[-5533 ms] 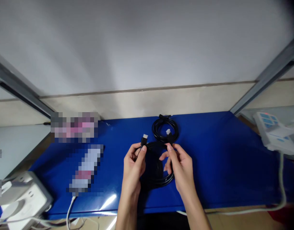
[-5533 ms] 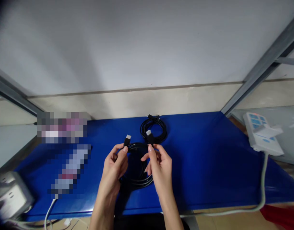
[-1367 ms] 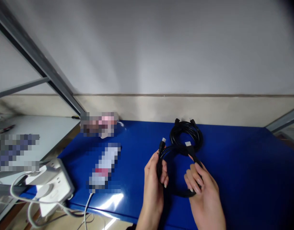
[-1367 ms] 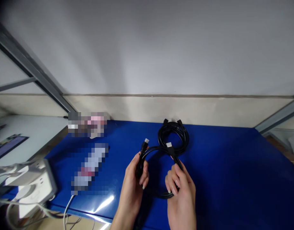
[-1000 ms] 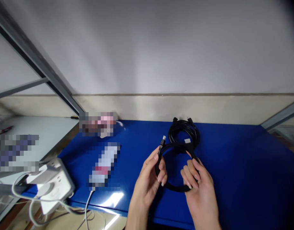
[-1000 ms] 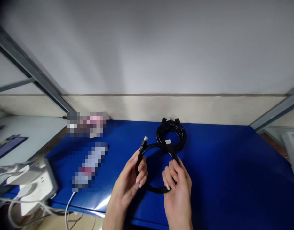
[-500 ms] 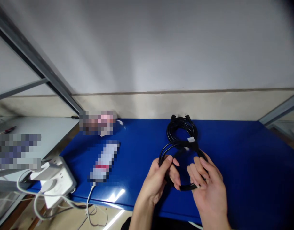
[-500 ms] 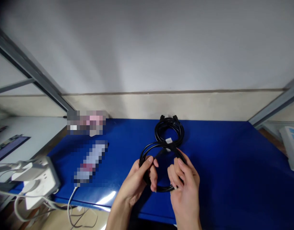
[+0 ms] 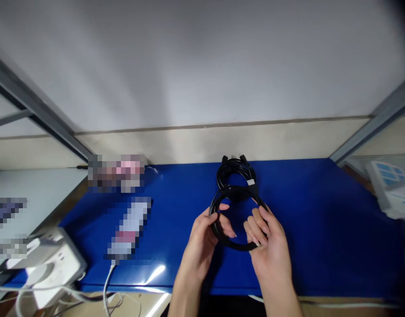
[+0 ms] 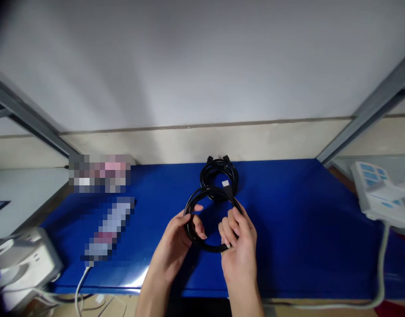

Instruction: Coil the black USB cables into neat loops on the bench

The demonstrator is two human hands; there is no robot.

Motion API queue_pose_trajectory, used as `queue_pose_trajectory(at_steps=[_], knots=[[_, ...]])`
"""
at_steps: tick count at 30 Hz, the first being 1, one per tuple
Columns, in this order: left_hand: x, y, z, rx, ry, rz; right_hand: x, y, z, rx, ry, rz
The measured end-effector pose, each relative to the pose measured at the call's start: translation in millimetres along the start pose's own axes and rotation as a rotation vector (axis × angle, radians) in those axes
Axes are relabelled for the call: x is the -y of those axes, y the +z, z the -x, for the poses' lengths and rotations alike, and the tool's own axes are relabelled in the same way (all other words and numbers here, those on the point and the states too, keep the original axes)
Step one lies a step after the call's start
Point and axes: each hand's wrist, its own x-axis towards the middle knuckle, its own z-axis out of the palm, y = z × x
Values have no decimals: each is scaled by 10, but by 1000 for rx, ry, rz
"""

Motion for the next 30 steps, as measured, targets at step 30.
queue_pose_trajectory(at_steps=[30], knots=[[-94,82,85,-81,209,439,-321,-41,-25,57,-252,451]])
